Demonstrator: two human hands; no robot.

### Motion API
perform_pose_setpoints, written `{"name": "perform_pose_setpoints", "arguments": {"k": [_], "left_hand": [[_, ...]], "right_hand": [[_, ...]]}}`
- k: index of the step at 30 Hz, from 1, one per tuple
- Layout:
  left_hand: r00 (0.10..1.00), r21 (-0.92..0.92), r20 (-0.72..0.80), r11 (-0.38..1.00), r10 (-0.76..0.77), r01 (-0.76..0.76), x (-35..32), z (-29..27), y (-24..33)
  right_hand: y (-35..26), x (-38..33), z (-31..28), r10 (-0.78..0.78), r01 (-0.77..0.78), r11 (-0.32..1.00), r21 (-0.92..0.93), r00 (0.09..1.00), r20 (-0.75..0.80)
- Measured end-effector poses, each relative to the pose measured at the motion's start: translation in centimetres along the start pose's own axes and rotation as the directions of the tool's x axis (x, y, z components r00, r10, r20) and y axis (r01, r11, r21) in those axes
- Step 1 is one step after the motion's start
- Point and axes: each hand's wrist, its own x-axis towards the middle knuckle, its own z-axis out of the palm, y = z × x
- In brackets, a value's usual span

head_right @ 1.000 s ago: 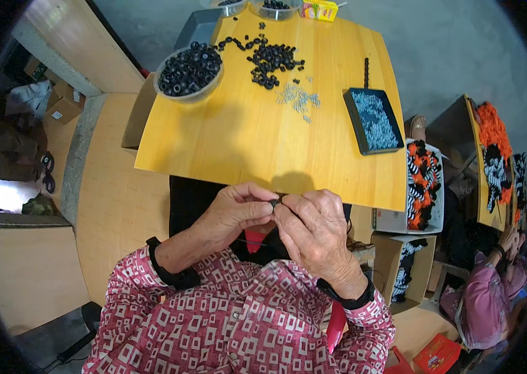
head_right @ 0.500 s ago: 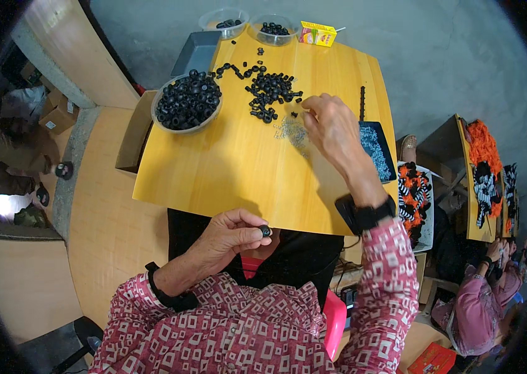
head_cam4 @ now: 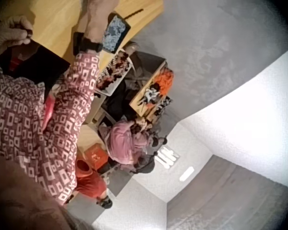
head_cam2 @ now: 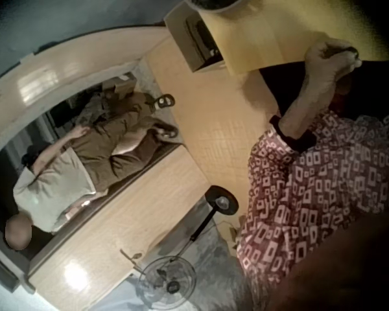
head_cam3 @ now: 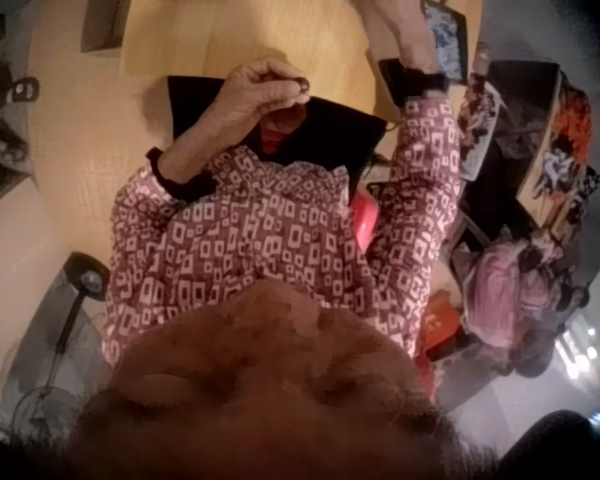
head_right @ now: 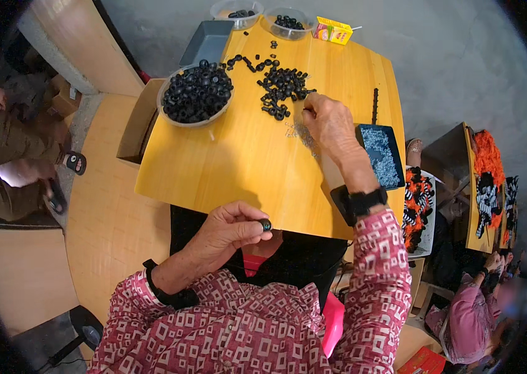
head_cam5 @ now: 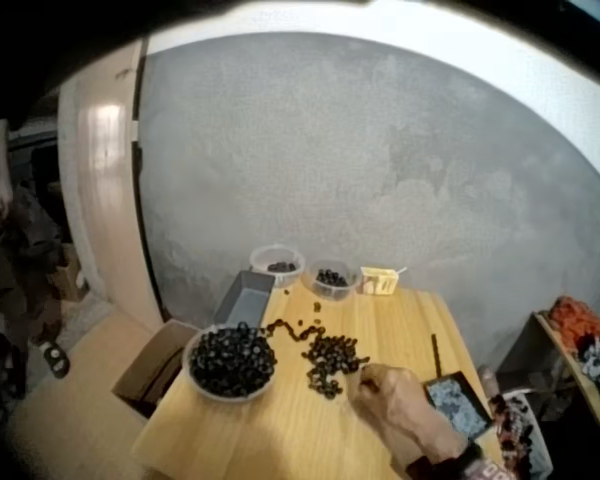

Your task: Manually assemble small plastic rings and metal components into finished items.

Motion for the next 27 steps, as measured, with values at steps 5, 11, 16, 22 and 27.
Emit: {"name": "perform_pose_setpoints", "arguments": {"k": [5, 11, 16, 22, 27], "left_hand": [[0.997, -0.011, 0.001, 0.997, 0.074, -0.074, 0.0, -0.1, 0.2], [0.992, -0.02, -0.009, 0.992, 0.124, -0.124, -0.1, 0.4, 0.3], [0.991, -0.028, 0.016, 0.99, 0.135, -0.135, 0.0, 0.7, -0.4], [0.987, -0.076, 0.068, 0.987, 0.146, -0.14, -0.2, 1.0, -1.3], [0.984, -0.106, 0.087, 0.984, 0.153, -0.144, 0.1, 1.0, -2.1]], "right_hand": [[-6.1, -6.8, -3.5, -0.047, 0.052, 0.927, 0.372, 0.999, -0.024], [-9.0, -13.7, -4.4, -0.054, 0.055, 0.866, 0.496, 0.998, -0.016], [-9.5, -16.2, -4.0, -0.092, 0.125, 0.806, 0.579, 0.992, -0.086], [-10.5, -17.7, -3.9, -0.056, 0.115, 0.825, 0.554, 0.991, -0.121], [-10.5, -18.3, -3.7, -0.105, 0.186, 0.86, 0.475, 0.976, -0.191]]}}
